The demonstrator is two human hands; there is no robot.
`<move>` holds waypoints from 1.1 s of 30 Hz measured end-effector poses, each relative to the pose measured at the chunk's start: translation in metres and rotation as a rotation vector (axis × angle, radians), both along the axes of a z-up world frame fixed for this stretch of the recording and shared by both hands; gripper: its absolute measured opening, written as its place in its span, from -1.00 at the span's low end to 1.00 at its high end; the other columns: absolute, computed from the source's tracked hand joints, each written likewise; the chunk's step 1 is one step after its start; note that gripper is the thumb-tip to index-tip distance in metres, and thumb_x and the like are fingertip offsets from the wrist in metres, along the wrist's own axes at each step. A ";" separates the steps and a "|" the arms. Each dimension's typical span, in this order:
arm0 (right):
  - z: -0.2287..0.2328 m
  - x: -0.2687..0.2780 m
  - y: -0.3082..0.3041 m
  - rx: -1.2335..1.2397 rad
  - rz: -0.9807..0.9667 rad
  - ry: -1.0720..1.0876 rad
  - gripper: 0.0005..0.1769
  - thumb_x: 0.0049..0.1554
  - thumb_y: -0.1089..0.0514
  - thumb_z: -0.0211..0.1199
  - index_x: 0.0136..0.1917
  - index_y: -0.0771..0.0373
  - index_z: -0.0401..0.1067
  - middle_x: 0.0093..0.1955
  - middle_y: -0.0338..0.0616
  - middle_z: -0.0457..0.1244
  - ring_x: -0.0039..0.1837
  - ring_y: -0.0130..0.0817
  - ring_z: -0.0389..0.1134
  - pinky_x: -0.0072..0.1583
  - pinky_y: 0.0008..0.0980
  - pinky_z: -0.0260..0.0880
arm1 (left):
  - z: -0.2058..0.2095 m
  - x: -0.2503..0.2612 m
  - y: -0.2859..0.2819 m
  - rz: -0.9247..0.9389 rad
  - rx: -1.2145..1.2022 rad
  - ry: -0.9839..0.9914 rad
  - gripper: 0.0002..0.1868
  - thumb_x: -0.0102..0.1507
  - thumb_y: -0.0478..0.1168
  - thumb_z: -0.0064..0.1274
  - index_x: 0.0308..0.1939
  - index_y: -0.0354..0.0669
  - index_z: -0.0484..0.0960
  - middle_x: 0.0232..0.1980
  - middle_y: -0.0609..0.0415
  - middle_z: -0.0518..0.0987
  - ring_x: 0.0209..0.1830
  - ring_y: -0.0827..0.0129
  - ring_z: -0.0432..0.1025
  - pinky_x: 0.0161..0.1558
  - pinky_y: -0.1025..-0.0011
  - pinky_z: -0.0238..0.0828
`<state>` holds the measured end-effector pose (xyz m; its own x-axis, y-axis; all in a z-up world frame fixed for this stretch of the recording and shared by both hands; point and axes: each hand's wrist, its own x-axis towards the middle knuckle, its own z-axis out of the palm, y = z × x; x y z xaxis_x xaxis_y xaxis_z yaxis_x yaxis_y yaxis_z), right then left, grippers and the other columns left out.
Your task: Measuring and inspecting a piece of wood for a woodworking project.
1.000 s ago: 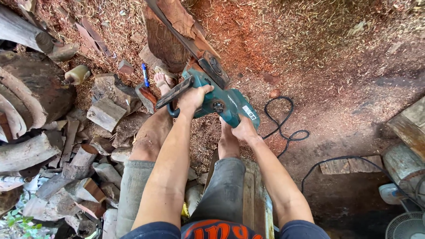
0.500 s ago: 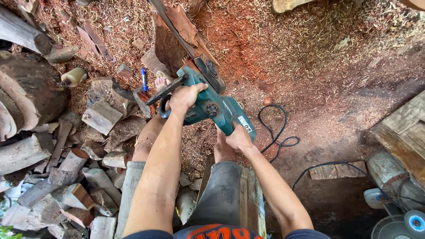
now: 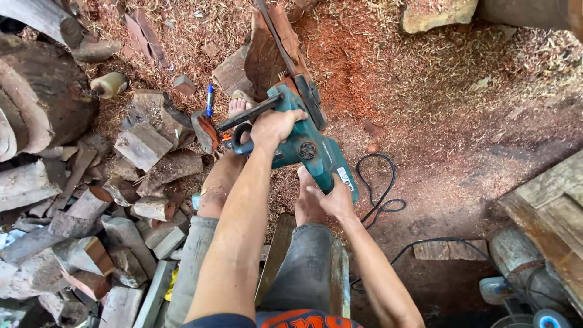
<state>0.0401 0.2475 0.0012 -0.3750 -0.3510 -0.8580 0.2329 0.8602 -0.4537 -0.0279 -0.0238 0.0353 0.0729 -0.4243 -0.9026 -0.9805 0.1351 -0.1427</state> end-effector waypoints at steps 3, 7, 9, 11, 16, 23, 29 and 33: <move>-0.005 -0.001 -0.003 0.048 -0.004 0.000 -0.30 -0.08 -0.07 0.51 0.20 0.35 0.38 0.02 0.32 0.39 0.14 0.19 0.43 0.15 0.00 0.43 | 0.001 0.002 0.001 -0.012 0.006 0.000 -0.25 -0.04 0.43 0.10 -0.25 -0.20 0.79 -0.31 -0.01 0.73 -0.05 0.23 0.62 0.07 0.30 0.46; -0.032 0.008 0.005 0.090 0.014 -0.036 -0.47 -0.05 0.14 0.36 0.18 0.31 0.40 0.01 0.34 0.38 0.15 0.23 0.42 0.17 0.02 0.43 | -0.007 0.005 0.007 -0.027 0.008 0.004 -0.22 -0.04 0.43 0.09 -0.17 -0.20 0.79 -0.22 -0.03 0.74 0.00 0.21 0.62 0.11 0.29 0.45; -0.037 0.011 0.008 0.077 0.031 -0.030 -0.50 -0.07 0.24 0.30 0.17 0.32 0.41 0.01 0.36 0.38 0.16 0.23 0.42 0.19 0.02 0.43 | -0.012 0.010 0.011 -0.042 -0.014 0.005 -0.18 -0.04 0.44 0.10 -0.08 -0.20 0.76 -0.07 -0.06 0.72 0.06 0.16 0.59 0.13 0.28 0.44; -0.040 0.012 0.012 0.074 0.029 -0.037 -0.50 -0.07 0.24 0.29 0.17 0.32 0.41 0.01 0.35 0.38 0.16 0.23 0.42 0.19 0.01 0.43 | -0.013 0.013 0.015 -0.044 -0.024 0.014 -0.17 -0.03 0.44 0.11 -0.04 -0.21 0.75 -0.01 -0.08 0.70 0.09 0.15 0.58 0.15 0.28 0.43; -0.056 0.017 0.019 0.038 0.011 -0.053 -0.51 -0.08 0.26 0.30 0.17 0.32 0.41 0.01 0.33 0.39 0.16 0.20 0.44 0.19 -0.02 0.44 | -0.028 0.023 0.026 -0.056 -0.055 0.045 -0.14 -0.03 0.44 0.11 0.03 -0.20 0.72 0.10 -0.10 0.67 0.15 0.11 0.54 0.19 0.27 0.39; -0.073 0.028 0.028 -0.004 -0.056 -0.053 -0.54 -0.06 0.28 0.28 0.16 0.30 0.42 0.02 0.31 0.39 0.16 0.18 0.44 0.19 -0.04 0.44 | -0.036 0.030 0.036 -0.062 -0.054 0.000 -0.09 -0.02 0.47 0.09 0.07 -0.23 0.71 0.17 -0.11 0.65 0.21 0.11 0.53 0.24 0.27 0.37; -0.078 0.023 0.031 0.006 -0.076 -0.057 -0.56 -0.02 0.23 0.28 0.16 0.28 0.42 0.02 0.32 0.38 0.16 0.22 0.42 0.18 0.01 0.43 | -0.061 0.042 0.046 -0.099 -0.109 0.066 -0.08 -0.02 0.45 0.11 0.12 -0.24 0.66 0.21 -0.19 0.60 0.23 0.05 0.50 0.24 0.23 0.34; -0.086 0.023 0.032 0.016 -0.047 -0.042 -0.56 0.01 0.16 0.28 0.18 0.21 0.42 0.01 0.33 0.37 0.17 0.29 0.38 0.18 0.10 0.39 | -0.072 0.049 0.048 -0.133 -0.059 0.027 -0.06 0.04 0.48 0.03 0.16 -0.24 0.65 0.25 -0.22 0.58 0.27 0.03 0.48 0.28 0.22 0.33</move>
<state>0.0632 0.2794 -0.0845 -0.3540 -0.3202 -0.8787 0.2919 0.8548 -0.4291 0.0213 0.0242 -0.0365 -0.0111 -0.4811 -0.8766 -0.9582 0.2558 -0.1283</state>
